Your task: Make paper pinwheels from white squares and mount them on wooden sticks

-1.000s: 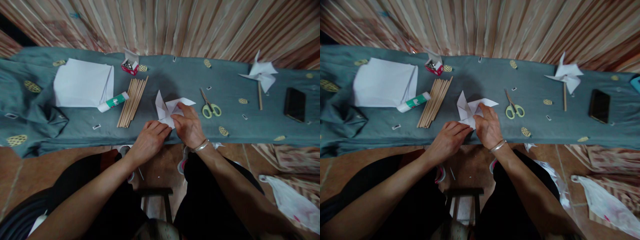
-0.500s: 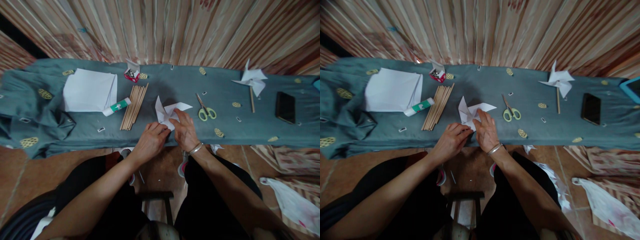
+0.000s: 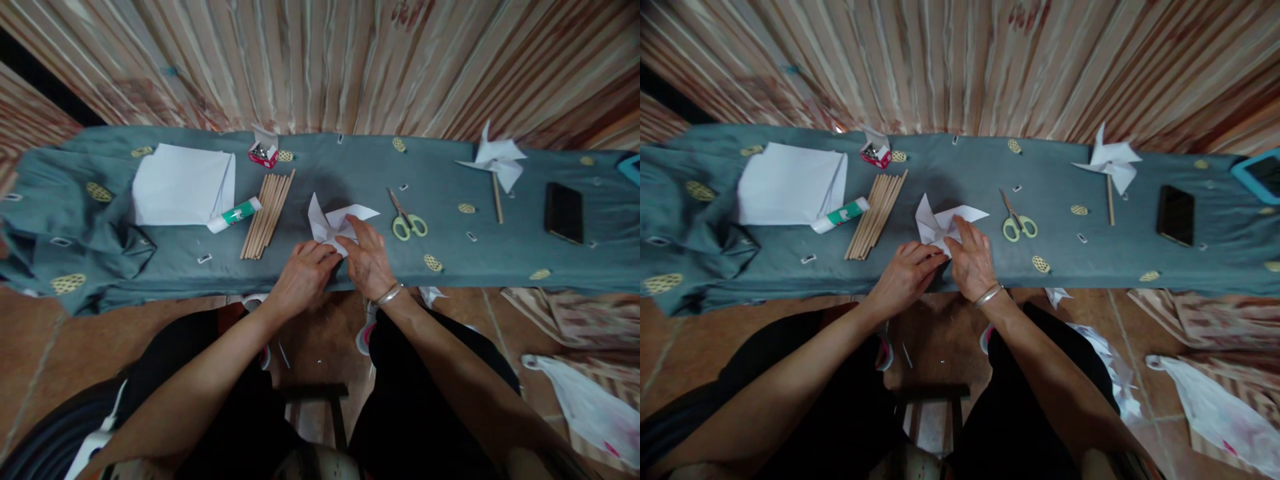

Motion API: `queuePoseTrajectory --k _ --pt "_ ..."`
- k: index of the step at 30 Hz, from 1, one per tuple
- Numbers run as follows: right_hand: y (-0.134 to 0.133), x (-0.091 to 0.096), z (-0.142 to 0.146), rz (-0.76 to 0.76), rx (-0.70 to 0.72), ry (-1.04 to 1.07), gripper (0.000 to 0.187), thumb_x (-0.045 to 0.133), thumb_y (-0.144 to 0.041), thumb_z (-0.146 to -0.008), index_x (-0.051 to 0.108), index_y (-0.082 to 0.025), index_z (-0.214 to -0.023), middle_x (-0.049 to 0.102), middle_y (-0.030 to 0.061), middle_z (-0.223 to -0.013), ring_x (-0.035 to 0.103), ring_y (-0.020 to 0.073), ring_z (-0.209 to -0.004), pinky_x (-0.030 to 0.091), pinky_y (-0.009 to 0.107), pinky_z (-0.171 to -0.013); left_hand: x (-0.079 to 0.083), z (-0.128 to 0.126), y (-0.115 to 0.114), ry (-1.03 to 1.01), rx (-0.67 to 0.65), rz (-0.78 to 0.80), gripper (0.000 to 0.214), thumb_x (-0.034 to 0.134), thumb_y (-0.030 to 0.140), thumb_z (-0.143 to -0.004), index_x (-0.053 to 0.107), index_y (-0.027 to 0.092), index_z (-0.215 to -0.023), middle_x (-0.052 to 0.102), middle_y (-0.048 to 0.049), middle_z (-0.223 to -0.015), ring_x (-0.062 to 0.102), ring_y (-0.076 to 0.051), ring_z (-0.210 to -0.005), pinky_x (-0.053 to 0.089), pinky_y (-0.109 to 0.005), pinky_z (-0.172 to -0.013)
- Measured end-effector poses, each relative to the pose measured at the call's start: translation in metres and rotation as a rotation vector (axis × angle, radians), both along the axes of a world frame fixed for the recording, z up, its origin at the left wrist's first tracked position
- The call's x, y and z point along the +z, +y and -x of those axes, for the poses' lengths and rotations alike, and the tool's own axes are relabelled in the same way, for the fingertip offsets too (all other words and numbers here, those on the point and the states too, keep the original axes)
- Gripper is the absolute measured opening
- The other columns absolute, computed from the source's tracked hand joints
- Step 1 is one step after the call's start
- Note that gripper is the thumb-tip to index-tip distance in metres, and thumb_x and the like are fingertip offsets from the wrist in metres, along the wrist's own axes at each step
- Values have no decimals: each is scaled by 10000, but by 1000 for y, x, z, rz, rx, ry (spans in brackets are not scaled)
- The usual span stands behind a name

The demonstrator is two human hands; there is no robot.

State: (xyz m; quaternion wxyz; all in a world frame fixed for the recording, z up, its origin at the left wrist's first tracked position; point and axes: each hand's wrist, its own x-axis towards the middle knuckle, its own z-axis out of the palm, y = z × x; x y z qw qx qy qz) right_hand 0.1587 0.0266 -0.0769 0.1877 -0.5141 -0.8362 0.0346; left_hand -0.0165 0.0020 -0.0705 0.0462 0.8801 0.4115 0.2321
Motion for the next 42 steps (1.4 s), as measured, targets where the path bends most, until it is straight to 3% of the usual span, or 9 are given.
queuePoseTrajectory --k 10,17,22,29,38,42 --pt "5 -1 -8 37 -36 193 454 386 -81 -865 663 -221 -1197 508 91 -1448 480 274 -1305 449 483 -1049 4 0 1 12 -4 0 250 484 159 -960 647 134 -1148 678 -81 -1098 543 -231 -988 414 -365 -842" --pt "7 4 -9 0 -39 85 446 400 -87 -875 654 -188 -1227 460 139 -1480 457 310 -1311 430 500 -1030 4 1 1 -4 -4 -1 266 466 155 -962 641 126 -1159 676 -94 -1107 546 -234 -993 420 -377 -861" --pt "5 4 -10 -12 17 17 460 418 -105 -882 624 -238 -1272 422 133 -1507 420 339 -1324 407 564 -1000 4 0 0 4 1 24 264 455 172 -968 638 138 -1156 672 -100 -1118 544 -237 -1001 421 -386 -865" --pt "5 0 -8 -2 16 -16 457 425 -102 -874 618 -233 -1268 408 115 -1516 393 328 -1344 401 547 -1024 3 0 1 -6 2 26 262 462 169 -965 631 149 -1165 673 -98 -1139 552 -241 -1025 419 -390 -877" --pt "8 -4 -7 20 13 42 459 390 -77 -871 643 -233 -1222 415 104 -1518 340 313 -1413 398 543 -1049 12 13 3 -166 52 61 288 460 249 -978 628 122 -1174 674 -124 -1138 573 -241 -1022 463 -415 -903" --pt "7 -4 -5 25 11 -15 470 386 -64 -861 625 -211 -1239 413 122 -1521 302 312 -1444 381 544 -1063 15 25 7 -279 133 100 303 470 283 -974 650 136 -1168 668 -120 -1128 589 -235 -1032 488 -413 -907"
